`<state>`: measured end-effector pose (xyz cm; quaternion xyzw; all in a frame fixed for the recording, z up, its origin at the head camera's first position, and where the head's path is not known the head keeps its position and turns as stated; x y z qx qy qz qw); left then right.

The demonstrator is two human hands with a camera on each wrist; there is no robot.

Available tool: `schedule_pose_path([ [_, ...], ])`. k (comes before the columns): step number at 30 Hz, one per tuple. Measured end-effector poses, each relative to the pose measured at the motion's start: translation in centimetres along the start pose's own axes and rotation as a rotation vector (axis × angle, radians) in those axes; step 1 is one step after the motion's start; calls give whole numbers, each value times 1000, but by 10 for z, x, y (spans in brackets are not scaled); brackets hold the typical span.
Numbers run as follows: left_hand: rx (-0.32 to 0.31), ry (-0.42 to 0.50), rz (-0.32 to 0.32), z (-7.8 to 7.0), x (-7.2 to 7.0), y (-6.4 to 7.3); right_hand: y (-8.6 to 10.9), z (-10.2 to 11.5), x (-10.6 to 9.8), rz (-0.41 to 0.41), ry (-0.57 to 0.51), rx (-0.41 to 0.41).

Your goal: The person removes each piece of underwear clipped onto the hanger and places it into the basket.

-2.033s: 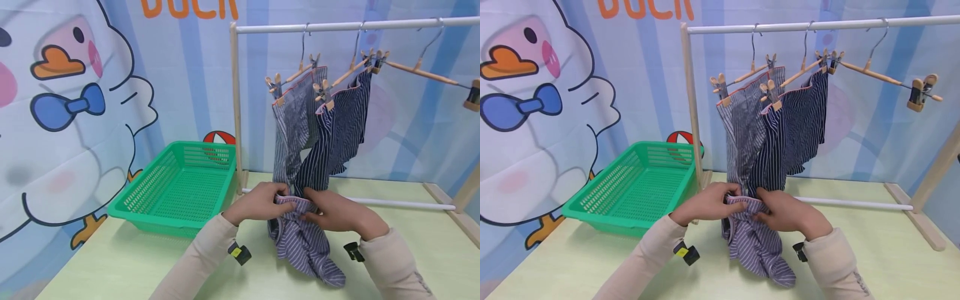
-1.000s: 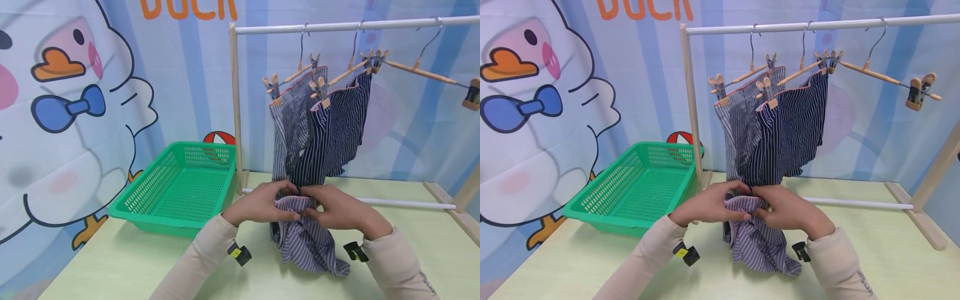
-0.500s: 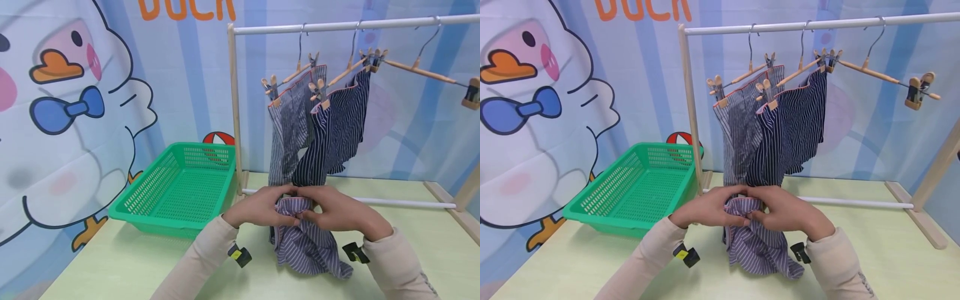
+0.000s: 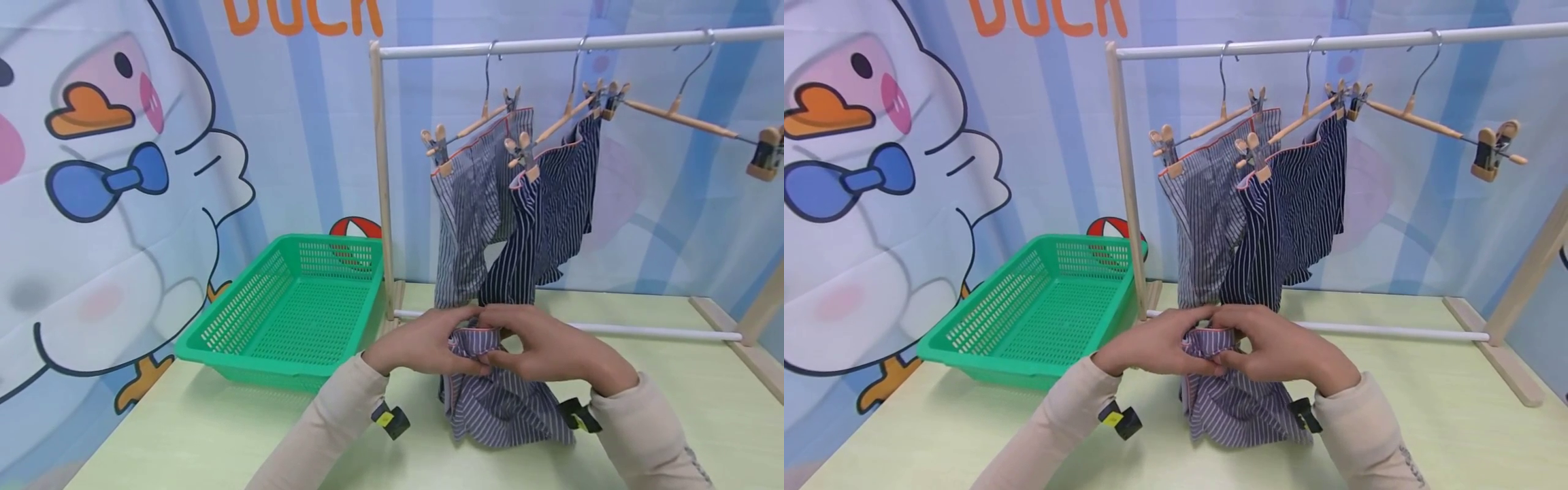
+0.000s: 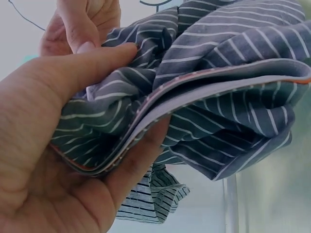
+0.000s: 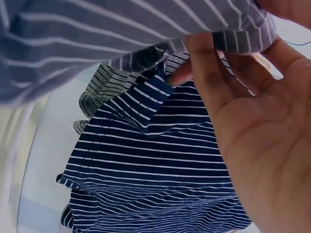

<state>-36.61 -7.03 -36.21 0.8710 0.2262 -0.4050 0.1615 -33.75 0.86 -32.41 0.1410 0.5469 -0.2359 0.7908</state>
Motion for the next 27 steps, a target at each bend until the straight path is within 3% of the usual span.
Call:
schedule_pose_path([
  [22, -20, 6, -113, -2, -15, 8, 5, 7, -12, -93, -129, -89],
  [27, -14, 3, -143, -3, -19, 9, 9, 5, -18, -127, -118, -57],
])
Point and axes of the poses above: each hand's wrist, its own y-axis away from the middle knuckle, its own x-axis out of the palm, z = x × y, the point moved 9 cm from there along -y, towards the middle knuckle, and after that the axes turned 15 degrees about z, right-handed, at the moved point
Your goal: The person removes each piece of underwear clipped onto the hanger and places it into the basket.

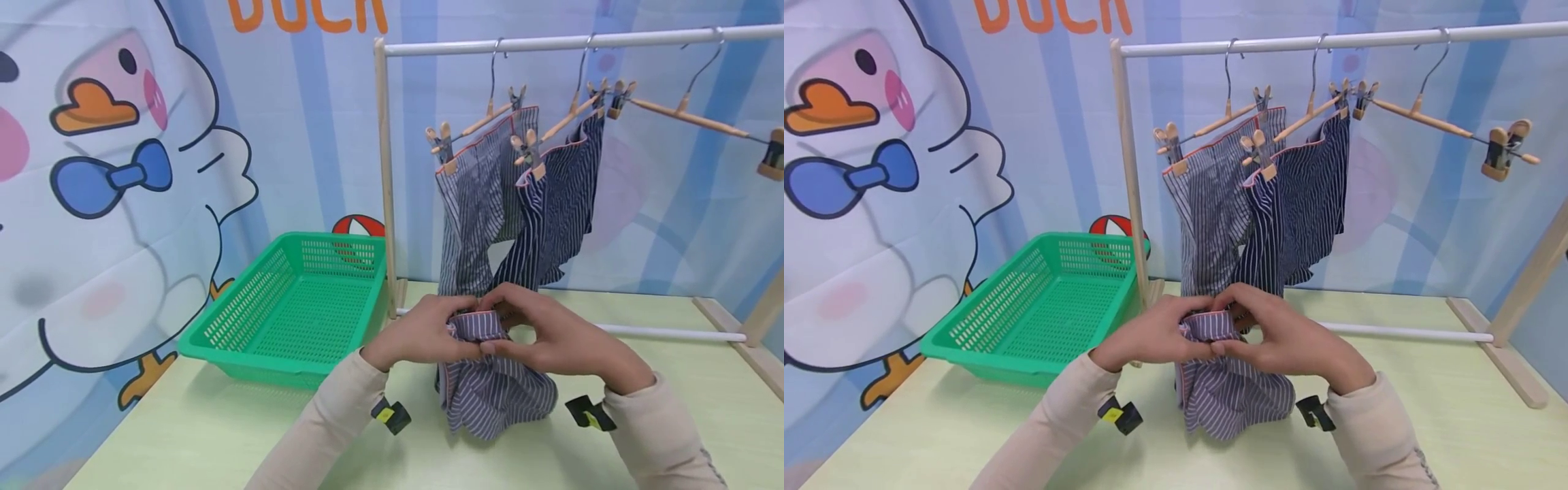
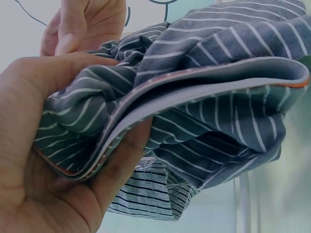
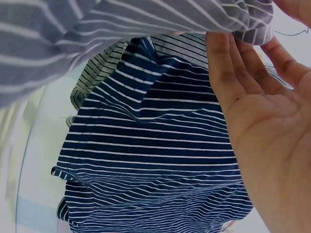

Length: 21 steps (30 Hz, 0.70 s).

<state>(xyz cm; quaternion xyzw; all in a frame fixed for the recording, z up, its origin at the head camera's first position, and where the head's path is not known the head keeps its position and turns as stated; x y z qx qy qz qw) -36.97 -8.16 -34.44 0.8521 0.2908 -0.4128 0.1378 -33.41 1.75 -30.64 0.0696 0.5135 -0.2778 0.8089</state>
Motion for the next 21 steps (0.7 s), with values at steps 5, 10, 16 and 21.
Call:
schedule_pose_path([
  [5, 3, -20, -39, -1, -4, 2, 2, -4, -2, -10, -16, 70],
  [10, -5, -16, -53, -2, -6, 3, 2, -6, -2, -2, -22, 107],
  [16, -21, -4, -69, 2, -8, 5, 2, -9, 0, 18, -27, 121],
  [21, -14, 9, -84, 2, -11, 7, 3, -13, 2, 51, 4, 165],
])
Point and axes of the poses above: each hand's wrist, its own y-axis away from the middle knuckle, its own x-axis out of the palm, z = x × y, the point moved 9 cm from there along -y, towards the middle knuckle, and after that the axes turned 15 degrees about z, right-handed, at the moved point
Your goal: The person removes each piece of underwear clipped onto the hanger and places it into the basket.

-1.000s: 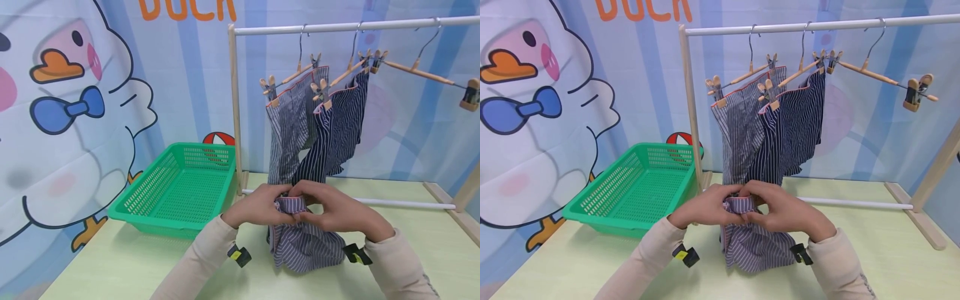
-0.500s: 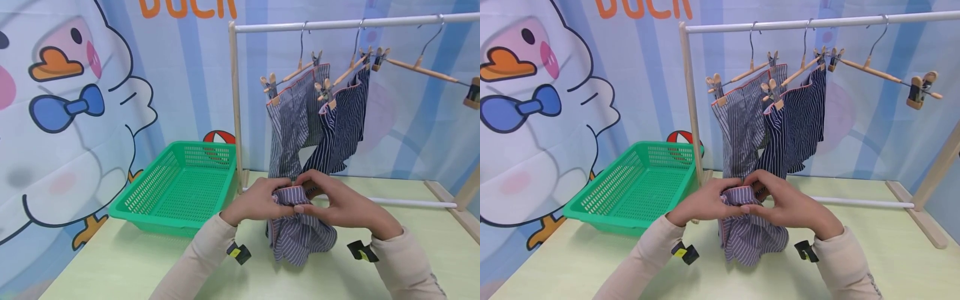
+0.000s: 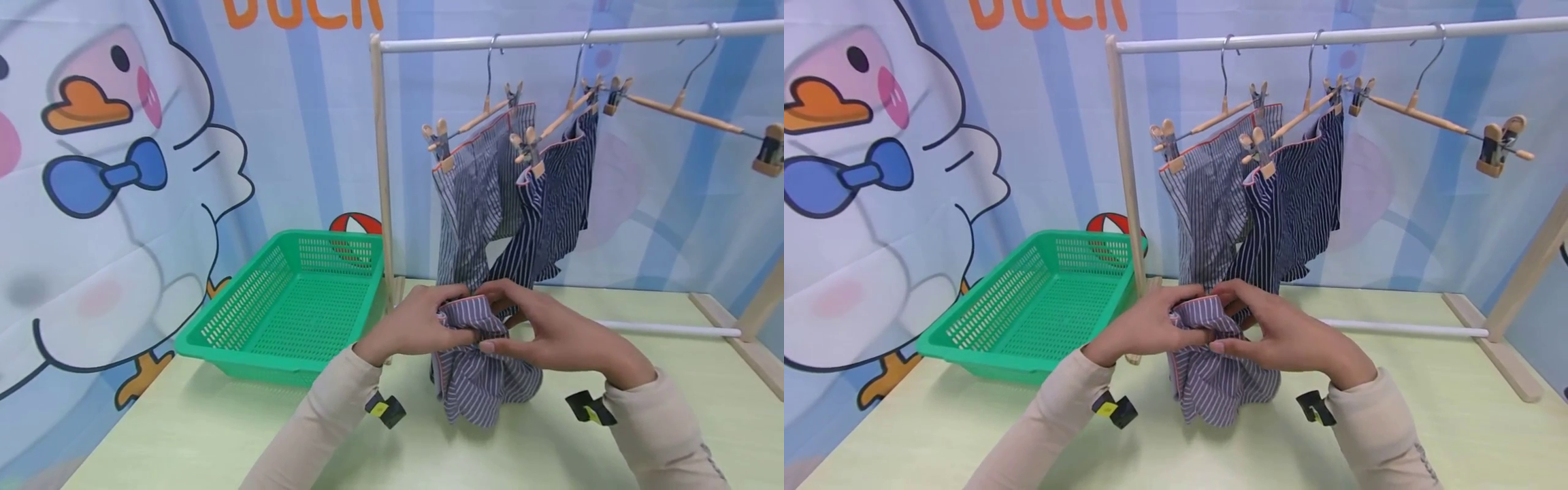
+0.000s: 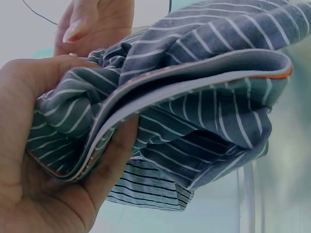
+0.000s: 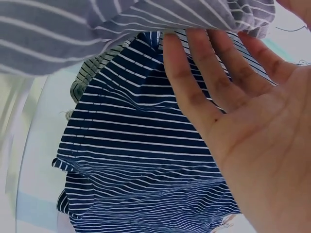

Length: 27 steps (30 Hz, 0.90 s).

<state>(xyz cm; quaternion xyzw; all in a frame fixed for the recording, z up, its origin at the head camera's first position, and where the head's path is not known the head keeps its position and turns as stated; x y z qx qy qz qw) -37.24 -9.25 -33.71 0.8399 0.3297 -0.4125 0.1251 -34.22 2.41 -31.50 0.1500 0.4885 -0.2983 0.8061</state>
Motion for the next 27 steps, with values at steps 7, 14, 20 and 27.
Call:
schedule_pose_path([
  [7, -15, 12, 4, -1, -2, 2, 1, -4, 4, 34, -27, 34],
  [14, 19, 1, -26, -7, -8, 4, 1, -4, 7, 63, -35, 37],
  [20, 68, 15, -57, -11, -14, 6, 3, -3, 4, 61, -22, 53],
  [27, 105, 33, -77, -14, -15, 9, 4, 0, 4, 61, -11, 46],
])
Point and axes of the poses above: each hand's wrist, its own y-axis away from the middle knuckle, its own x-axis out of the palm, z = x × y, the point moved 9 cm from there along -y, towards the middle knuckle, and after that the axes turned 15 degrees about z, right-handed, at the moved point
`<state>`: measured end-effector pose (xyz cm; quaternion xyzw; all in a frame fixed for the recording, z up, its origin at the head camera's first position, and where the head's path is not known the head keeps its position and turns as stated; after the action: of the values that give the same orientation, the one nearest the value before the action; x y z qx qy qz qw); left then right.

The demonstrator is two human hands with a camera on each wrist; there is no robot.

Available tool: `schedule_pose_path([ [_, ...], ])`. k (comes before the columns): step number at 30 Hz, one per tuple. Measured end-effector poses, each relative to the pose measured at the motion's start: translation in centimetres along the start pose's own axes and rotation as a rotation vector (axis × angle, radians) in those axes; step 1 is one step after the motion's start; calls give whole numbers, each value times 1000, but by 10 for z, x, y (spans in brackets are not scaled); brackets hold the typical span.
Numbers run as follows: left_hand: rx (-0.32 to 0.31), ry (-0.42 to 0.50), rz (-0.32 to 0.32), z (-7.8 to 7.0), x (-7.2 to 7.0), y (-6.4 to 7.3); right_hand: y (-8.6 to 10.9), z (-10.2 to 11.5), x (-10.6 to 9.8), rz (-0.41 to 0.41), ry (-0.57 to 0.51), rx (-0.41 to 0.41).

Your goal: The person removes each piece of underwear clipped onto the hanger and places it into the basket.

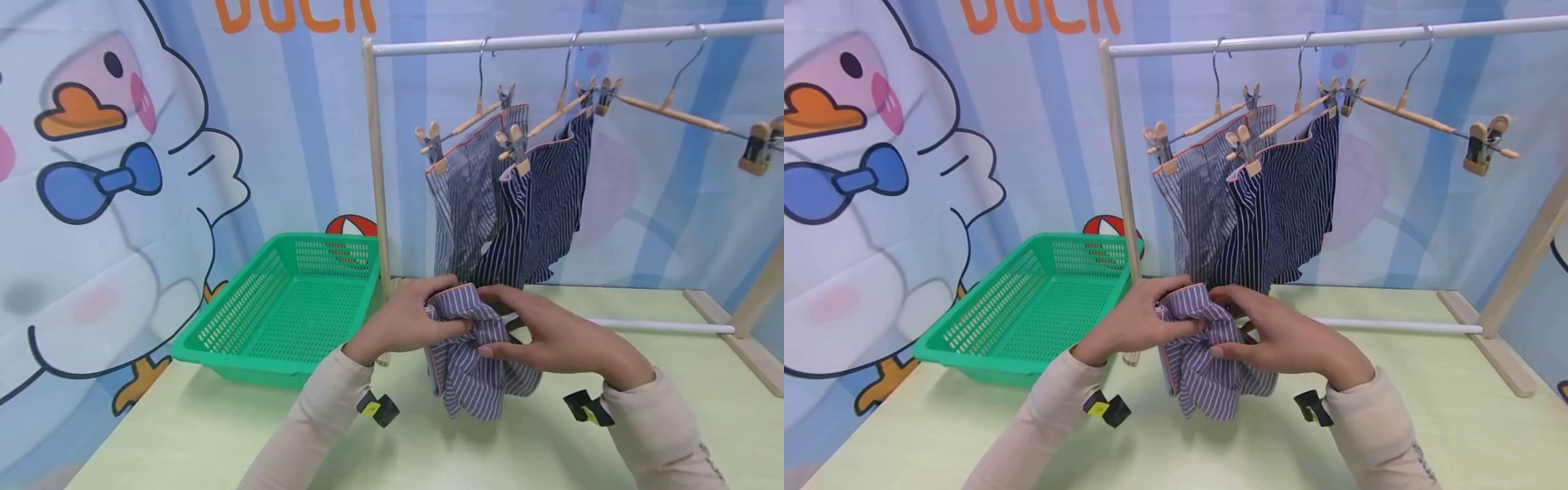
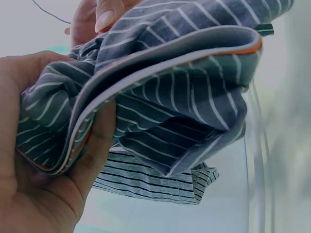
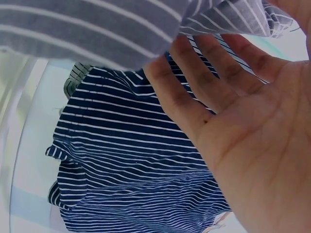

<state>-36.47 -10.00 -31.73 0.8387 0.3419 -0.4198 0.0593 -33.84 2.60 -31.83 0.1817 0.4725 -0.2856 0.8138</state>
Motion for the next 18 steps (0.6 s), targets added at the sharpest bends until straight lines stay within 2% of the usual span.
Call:
schedule_pose_path([
  [11, 45, -18, -37, -5, -3, 2, -1, 4, 1, -6, 35, -40],
  [18, 31, -35, -43, -6, -5, 2, -1, 5, 2, -11, 32, -41],
])
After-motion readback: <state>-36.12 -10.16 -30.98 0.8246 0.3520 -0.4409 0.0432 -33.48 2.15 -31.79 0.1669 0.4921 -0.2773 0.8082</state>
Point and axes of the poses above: each hand's wrist, its own y-axis away from the middle knuckle, its own x-axis out of the palm, z = x × y, the point moved 9 cm from there along -y, towards the middle knuckle, and after that the axes turned 15 degrees about z, right-handed, at the moved point
